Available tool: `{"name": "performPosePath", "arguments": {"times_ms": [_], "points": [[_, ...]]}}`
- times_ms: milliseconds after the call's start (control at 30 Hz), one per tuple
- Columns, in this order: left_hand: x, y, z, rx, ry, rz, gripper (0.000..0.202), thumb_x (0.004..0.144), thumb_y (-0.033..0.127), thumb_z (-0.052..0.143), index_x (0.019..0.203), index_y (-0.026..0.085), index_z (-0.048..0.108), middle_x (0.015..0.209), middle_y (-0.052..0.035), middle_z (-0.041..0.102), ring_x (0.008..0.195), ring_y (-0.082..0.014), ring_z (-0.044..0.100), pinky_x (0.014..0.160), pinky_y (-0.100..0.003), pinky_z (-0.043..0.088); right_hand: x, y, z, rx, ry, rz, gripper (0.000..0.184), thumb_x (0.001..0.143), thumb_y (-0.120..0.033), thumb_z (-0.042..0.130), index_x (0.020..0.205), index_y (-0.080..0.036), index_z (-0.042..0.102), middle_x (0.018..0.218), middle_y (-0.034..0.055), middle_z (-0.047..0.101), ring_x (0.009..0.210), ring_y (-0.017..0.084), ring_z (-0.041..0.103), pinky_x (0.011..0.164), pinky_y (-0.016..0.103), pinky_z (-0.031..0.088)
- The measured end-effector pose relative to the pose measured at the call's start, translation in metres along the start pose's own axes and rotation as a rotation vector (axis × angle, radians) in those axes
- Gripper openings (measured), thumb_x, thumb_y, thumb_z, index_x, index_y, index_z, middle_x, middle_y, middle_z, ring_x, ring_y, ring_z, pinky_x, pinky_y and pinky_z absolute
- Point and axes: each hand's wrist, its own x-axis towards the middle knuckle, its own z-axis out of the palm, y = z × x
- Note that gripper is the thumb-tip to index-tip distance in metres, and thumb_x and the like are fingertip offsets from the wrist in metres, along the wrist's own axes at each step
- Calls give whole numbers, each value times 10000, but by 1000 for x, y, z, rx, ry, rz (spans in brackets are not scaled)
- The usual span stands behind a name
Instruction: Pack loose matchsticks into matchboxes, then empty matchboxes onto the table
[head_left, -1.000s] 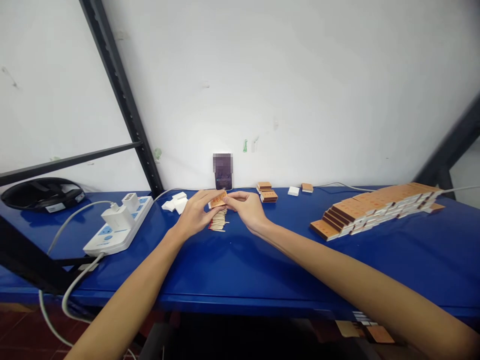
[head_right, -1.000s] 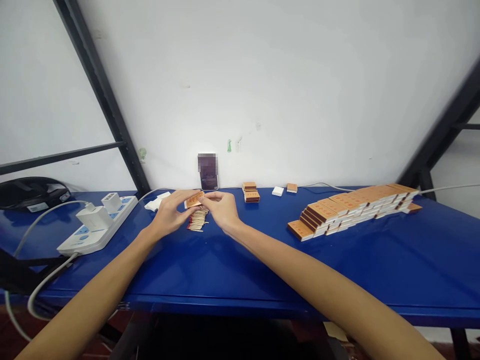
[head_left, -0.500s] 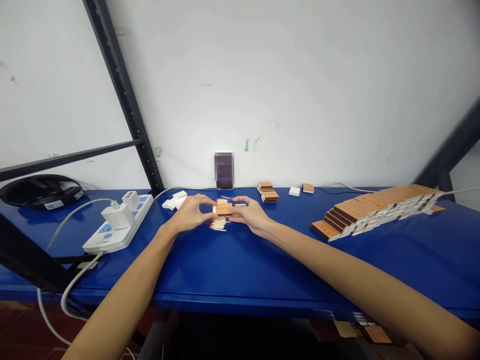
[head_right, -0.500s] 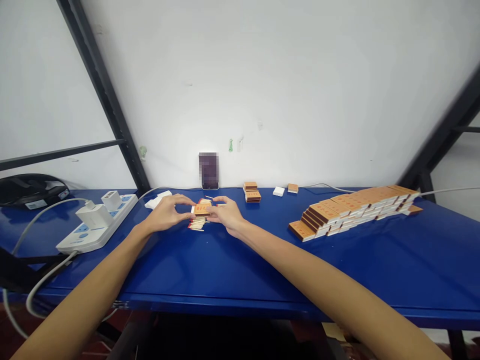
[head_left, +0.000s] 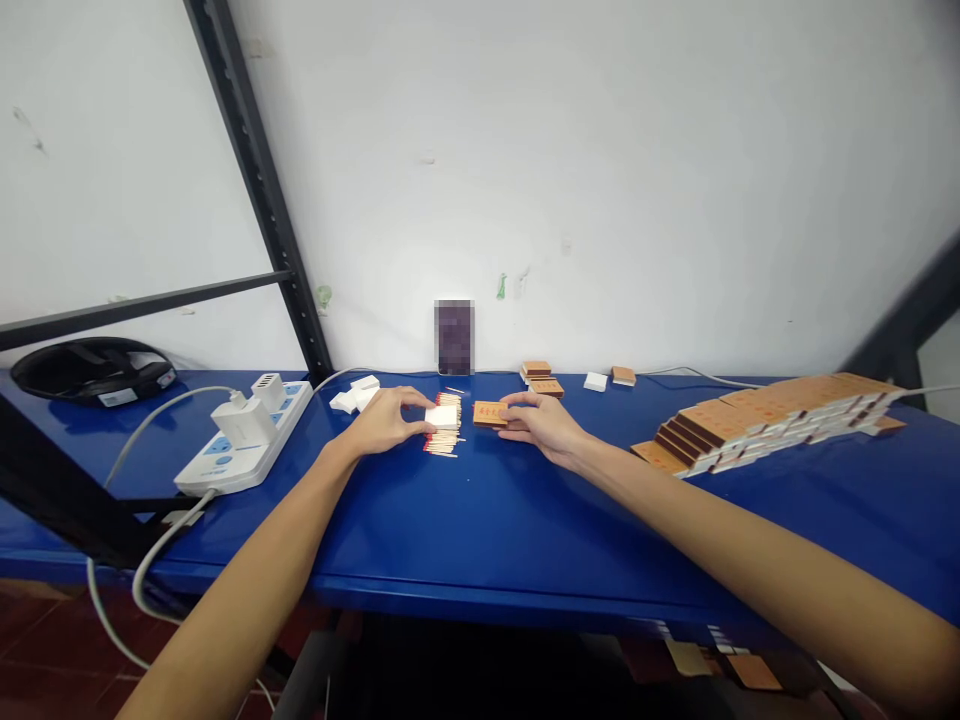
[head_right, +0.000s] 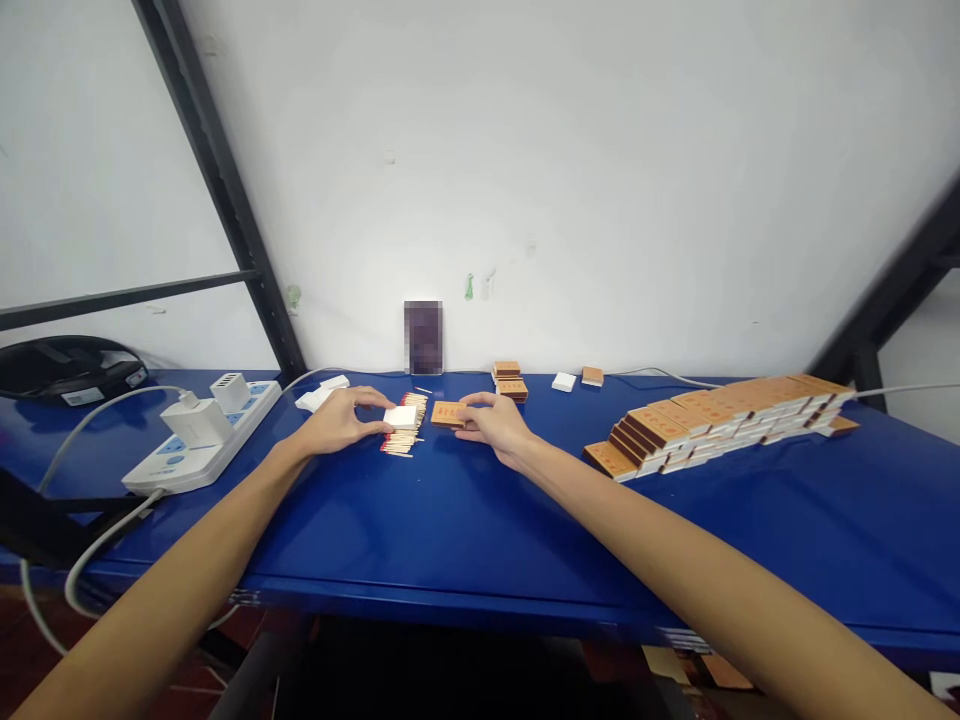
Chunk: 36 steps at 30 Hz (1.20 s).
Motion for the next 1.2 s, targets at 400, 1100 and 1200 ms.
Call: {"name": "performPosePath", "arguments": {"times_ms": [400, 1100, 1200], "points": [[1, -2, -1, 12, 50, 5, 364, 744, 466, 684, 1014, 225, 718, 1042, -58, 702, 940, -225, 624, 808, -361, 507, 36, -49, -54, -824, 444, -646, 272, 694, -156, 585, 964, -192, 585, 866, 35, 652, 752, 172, 602, 691, 300, 481], [-9, -55, -15, 487, 279, -244, 348, 856, 407, 531, 1081, 191, 685, 1075, -80, 690, 1049, -300, 543, 920, -416, 415, 21, -94, -88, -1532, 239, -636, 432, 839, -283, 437, 1243, -159, 530, 1179, 170, 582, 1061, 292, 565, 897, 427, 445], [-12, -59, -16, 534, 276, -302, 367, 851, 417, 522, 1098, 196, 681, 1077, -78, 689, 1054, -303, 526, 918, -413, 408, -17, -101, -114, -1720, -1, -534, 414, 786, -322, 515, 1177, -211, 592, 1155, 131, 609, 1056, 307, 566, 870, 451, 458]]}}
